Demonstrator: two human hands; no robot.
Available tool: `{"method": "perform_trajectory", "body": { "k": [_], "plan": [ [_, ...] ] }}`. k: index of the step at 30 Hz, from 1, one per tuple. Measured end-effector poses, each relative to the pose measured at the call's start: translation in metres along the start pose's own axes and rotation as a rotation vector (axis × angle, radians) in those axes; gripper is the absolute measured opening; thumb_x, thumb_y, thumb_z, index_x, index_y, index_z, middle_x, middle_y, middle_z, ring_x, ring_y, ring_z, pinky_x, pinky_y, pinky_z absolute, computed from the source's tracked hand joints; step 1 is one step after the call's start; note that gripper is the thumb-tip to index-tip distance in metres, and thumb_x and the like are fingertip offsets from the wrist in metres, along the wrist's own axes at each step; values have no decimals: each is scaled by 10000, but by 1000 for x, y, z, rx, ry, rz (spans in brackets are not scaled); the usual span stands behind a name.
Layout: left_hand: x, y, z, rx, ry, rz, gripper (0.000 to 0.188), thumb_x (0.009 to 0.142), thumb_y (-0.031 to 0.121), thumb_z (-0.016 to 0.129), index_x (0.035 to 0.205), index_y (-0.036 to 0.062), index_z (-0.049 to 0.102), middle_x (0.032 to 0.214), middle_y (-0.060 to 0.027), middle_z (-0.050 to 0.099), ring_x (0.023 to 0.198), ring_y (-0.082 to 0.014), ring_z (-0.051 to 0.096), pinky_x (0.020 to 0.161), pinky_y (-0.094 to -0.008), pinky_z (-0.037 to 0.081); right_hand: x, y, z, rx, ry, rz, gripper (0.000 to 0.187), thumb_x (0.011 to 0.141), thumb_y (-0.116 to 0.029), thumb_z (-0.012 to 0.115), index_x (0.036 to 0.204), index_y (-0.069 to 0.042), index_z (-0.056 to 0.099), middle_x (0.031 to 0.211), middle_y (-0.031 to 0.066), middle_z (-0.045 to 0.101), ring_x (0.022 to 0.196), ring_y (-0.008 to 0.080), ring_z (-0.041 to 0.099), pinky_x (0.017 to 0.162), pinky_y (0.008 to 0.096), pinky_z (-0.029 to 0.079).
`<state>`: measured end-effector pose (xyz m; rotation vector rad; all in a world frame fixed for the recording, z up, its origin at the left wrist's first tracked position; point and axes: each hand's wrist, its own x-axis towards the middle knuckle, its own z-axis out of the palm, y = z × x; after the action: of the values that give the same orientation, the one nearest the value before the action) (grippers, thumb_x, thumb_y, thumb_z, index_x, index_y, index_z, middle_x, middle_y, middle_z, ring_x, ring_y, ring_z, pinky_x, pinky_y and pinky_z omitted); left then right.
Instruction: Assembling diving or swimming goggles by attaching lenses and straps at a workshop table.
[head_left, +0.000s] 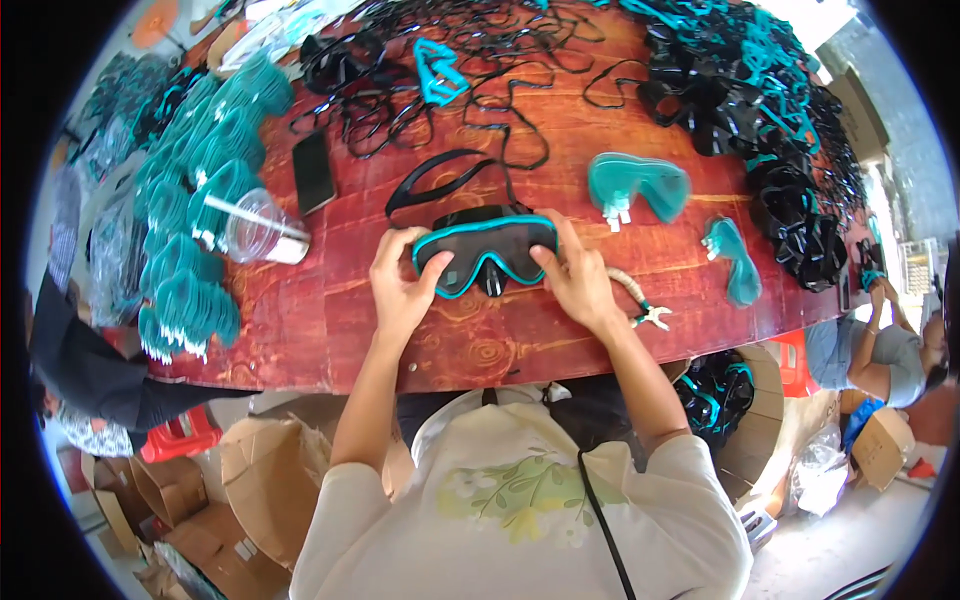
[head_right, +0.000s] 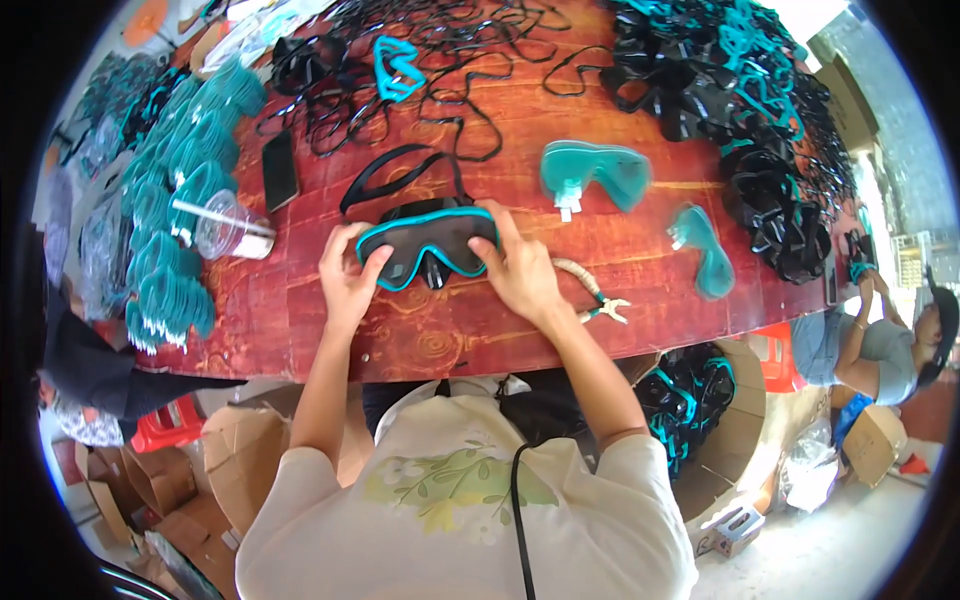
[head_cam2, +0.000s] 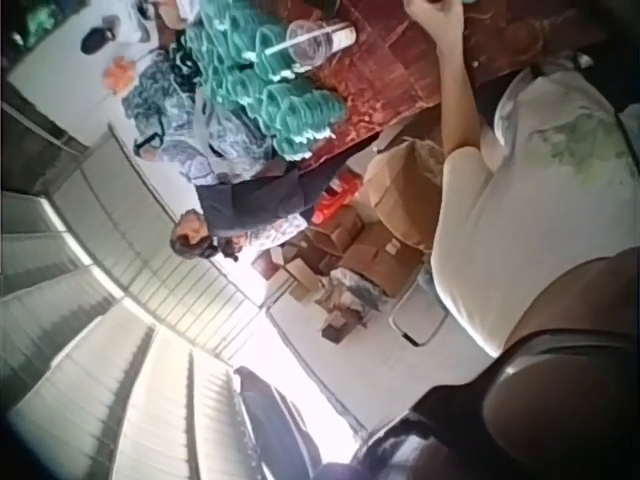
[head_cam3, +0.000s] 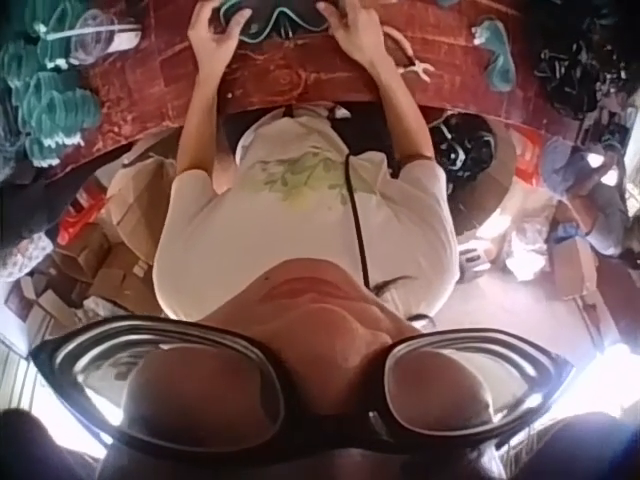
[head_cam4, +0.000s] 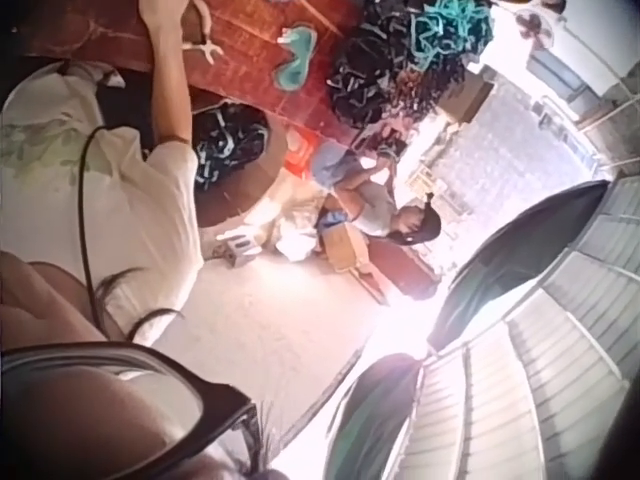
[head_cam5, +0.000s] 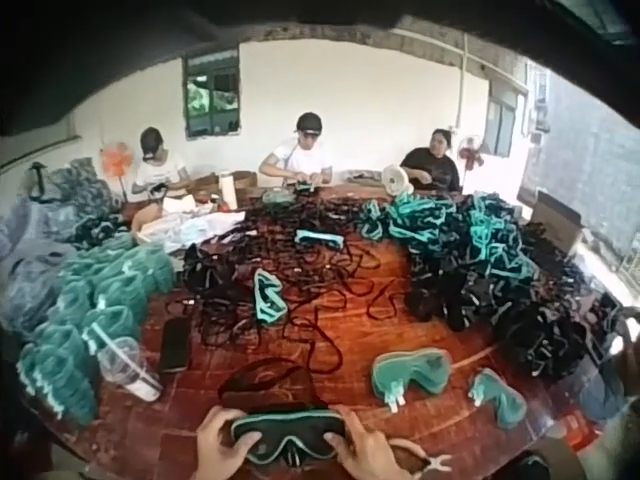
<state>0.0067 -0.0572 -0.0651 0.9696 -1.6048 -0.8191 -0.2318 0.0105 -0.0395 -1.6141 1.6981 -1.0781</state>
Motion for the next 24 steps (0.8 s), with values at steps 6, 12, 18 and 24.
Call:
{"method": "perform_trajectory", "body": {
  "k": [6, 12, 18, 24],
  "plan": [
    [0, 4, -4, 28, -227, -21, 287, 811, 56, 744, 1038, -19, 587, 973, -75, 577, 917, -162, 579, 837, -280, 462, -34, -2, -1, -2, 15, 80, 510, 924, -232, 636, 1372, -105, 427, 557, 153, 537, 478, 319, 584, 468, 401, 425],
    [-10, 5, -12, 210, -160, 123, 456, 787, 162, 755, 1180, -1, 593, 1187, -165, 607, 1144, -316, 554, 967, -402, 439, 17, -16, -44, -61, -6, 56, 494, 931, -269, 624, 1319, -34, 427, 656, 167, 594, 606, 310, 634, 568, 437, 474],
    [-17, 22, -10, 153, 99, 90, 507, 779, 110, 716, 1241, 16, 529, 1295, -173, 539, 1198, -312, 498, 953, -401, 431, 169, 25, -11, -735, 60, -149, 598, 882, -331, 635, 1293, 29, 394, 917, 255, 660, 827, 389, 681, 714, 468, 550],
    [-34, 47, -22, 316, 257, 163, 446, 734, 33, 751, 1134, 25, 554, 1212, -170, 580, 1111, -317, 525, 964, -430, 400, 200, 41, -8, -703, 32, -178, 409, 825, -177, 598, 1170, -23, 445, 789, 252, 663, 758, 412, 674, 673, 496, 549]
  ]
}}
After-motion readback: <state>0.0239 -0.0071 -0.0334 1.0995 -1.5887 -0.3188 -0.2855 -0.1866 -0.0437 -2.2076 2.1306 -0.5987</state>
